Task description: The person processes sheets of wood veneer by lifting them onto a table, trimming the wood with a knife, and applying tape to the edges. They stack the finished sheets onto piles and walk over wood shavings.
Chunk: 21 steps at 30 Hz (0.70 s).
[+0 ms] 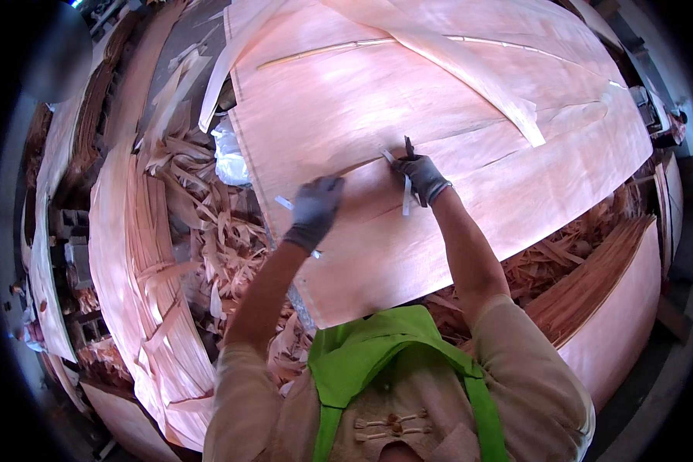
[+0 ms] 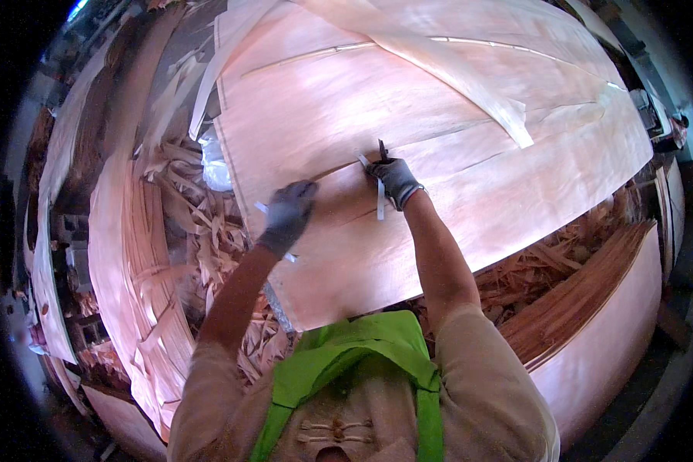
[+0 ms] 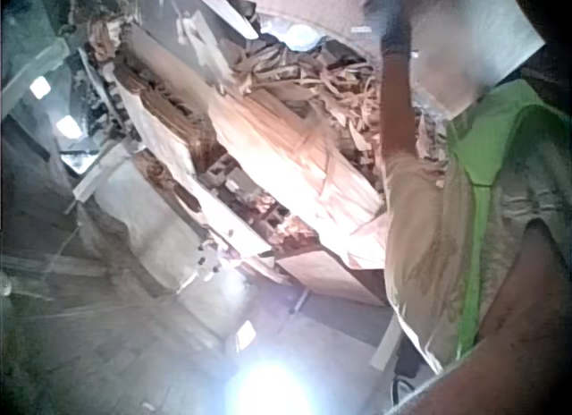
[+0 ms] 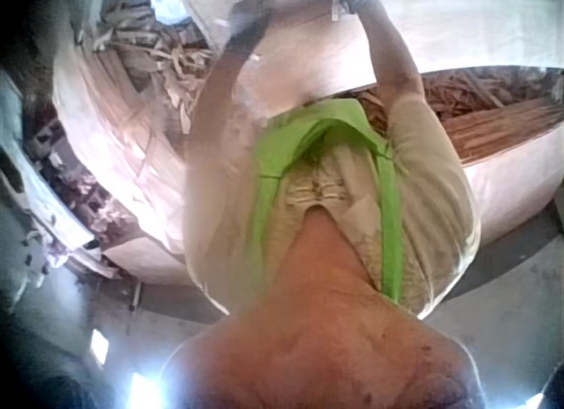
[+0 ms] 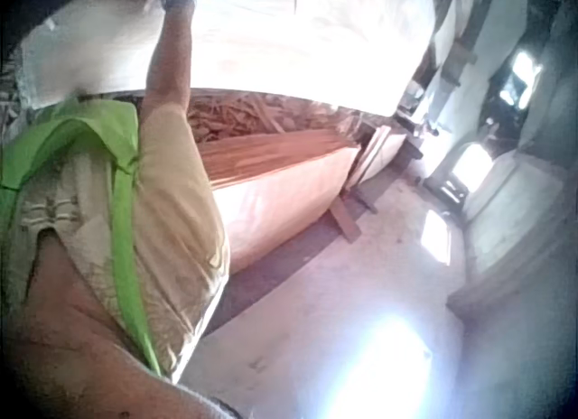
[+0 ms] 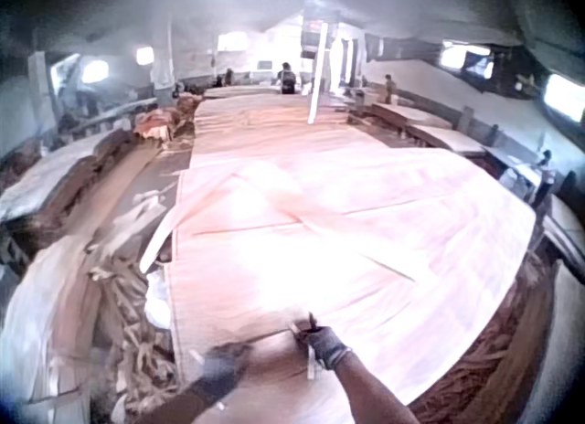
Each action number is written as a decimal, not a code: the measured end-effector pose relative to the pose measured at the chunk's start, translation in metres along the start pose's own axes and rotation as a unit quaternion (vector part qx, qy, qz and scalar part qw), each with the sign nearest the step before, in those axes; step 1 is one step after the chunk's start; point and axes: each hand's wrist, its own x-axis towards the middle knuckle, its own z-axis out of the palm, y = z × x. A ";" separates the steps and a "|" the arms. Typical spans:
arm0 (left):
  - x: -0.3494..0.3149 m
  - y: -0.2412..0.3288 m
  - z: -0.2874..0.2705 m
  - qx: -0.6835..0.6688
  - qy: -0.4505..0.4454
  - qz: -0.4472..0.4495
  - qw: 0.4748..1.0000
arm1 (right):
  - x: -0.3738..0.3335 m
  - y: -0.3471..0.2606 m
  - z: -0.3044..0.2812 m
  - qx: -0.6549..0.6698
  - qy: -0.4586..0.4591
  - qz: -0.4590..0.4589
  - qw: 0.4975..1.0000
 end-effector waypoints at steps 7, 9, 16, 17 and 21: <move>0.064 0.030 0.044 0.062 -0.038 -0.037 0.997 | 0.002 -0.008 -0.001 0.024 0.018 0.051 0.998; 0.076 0.031 0.041 0.088 -0.029 0.009 0.996 | 0.002 -0.003 0.002 0.114 -0.003 0.022 0.993; 0.082 0.031 0.056 0.173 -0.103 0.124 0.972 | -0.004 0.019 -0.011 -0.086 0.003 -0.040 0.995; 0.087 0.036 0.055 0.168 -0.110 0.114 0.973 | -0.008 0.035 -0.006 0.051 0.037 0.019 0.998; 0.086 0.041 0.055 0.170 -0.144 0.087 0.971 | -0.075 0.027 0.037 0.129 0.031 0.068 0.989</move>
